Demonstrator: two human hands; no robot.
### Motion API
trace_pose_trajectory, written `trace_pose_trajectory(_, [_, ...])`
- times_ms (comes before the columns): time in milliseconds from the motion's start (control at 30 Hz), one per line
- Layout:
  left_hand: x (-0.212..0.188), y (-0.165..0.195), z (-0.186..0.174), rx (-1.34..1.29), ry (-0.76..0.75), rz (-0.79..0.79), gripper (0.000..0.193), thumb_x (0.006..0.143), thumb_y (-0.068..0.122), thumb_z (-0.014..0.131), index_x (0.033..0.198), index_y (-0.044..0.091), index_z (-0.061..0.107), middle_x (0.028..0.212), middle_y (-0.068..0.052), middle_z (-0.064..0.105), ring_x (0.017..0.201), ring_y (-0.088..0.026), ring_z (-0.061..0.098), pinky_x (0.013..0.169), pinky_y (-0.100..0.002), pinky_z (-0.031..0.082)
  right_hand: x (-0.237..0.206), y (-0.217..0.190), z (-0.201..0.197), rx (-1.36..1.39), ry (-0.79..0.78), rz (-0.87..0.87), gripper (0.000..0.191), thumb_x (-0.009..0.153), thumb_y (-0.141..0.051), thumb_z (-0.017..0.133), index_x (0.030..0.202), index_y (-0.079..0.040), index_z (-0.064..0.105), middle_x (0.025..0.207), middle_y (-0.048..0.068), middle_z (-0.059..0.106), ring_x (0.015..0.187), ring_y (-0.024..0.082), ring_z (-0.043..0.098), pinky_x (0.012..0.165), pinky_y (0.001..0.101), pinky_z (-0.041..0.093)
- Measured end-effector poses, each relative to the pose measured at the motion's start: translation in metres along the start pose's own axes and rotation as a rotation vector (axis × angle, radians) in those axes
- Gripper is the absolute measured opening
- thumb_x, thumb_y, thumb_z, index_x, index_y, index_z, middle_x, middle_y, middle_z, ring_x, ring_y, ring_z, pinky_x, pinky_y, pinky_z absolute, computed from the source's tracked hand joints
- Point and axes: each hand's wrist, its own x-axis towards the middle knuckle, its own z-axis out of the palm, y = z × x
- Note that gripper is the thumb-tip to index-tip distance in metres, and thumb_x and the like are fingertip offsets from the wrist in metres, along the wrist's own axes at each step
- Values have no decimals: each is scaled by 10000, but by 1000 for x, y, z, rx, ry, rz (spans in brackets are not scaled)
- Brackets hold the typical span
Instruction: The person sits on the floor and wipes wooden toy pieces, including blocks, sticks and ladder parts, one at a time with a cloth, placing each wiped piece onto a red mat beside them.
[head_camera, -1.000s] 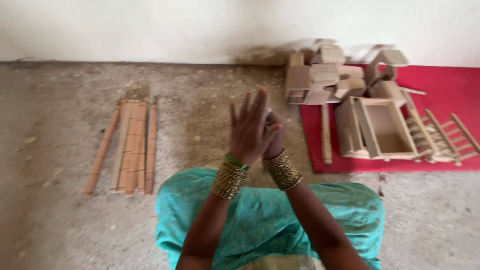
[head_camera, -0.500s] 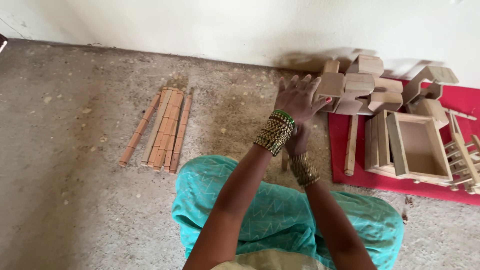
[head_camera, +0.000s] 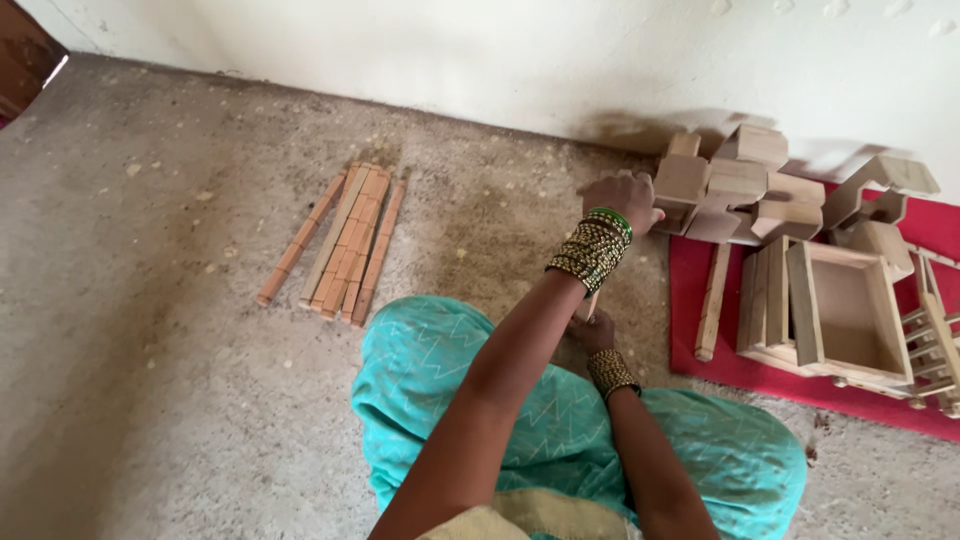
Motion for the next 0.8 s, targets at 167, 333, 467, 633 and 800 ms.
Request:
trace_pose_trajectory(167, [-11, 14, 13, -53, 36, 142, 626, 976, 565, 590, 1346, 62, 555, 862, -31, 754, 629, -122, 664, 538, -306, 588, 0, 2, -6, -312, 239, -211, 234, 840, -57, 810, 1047, 24, 736, 867, 98, 750, 762, 162, 652, 671, 359, 537])
trace_pose_trajectory(333, [-20, 38, 27, -260, 135, 182, 590, 947, 526, 599, 1373, 120, 549, 1011, -68, 751, 720, -163, 743, 579, -334, 629, 12, 0, -21, -238, 483, -143, 277, 975, -187, 642, 1131, 34, 704, 939, 119, 747, 868, 214, 669, 778, 401, 544])
trace_pose_trajectory(467, [-21, 48, 39, -14, 270, 236, 871, 853, 615, 664, 1506, 100, 405, 1253, -153, 665, 1104, -294, 661, 920, -461, 555, 19, -7, -36, 682, 228, -110, 427, 1006, -326, 523, 1291, -13, 580, 1178, 122, 656, 1078, 234, 624, 946, 419, 512])
trace_pose_trajectory(633, [-8, 56, 40, 82, 292, 367, 901, 816, 746, 589, 1509, 198, 411, 1466, -170, 519, 1347, -411, 476, 1131, -652, 331, 40, -63, -56, 964, 41, -256, 574, 1027, -453, 419, 1448, -63, 425, 1395, 129, 536, 1268, 256, 553, 1091, 444, 458])
trace_pose_trajectory(800, [1, 48, 38, -115, 310, 526, 779, 912, 729, 567, 1455, 177, 479, 1451, -139, 548, 1300, -335, 540, 1051, -631, 410, 89, -94, -48, 1417, -18, -566, 709, 1022, -555, 399, 1534, -67, 345, 1478, 153, 475, 1364, 263, 510, 1184, 451, 424])
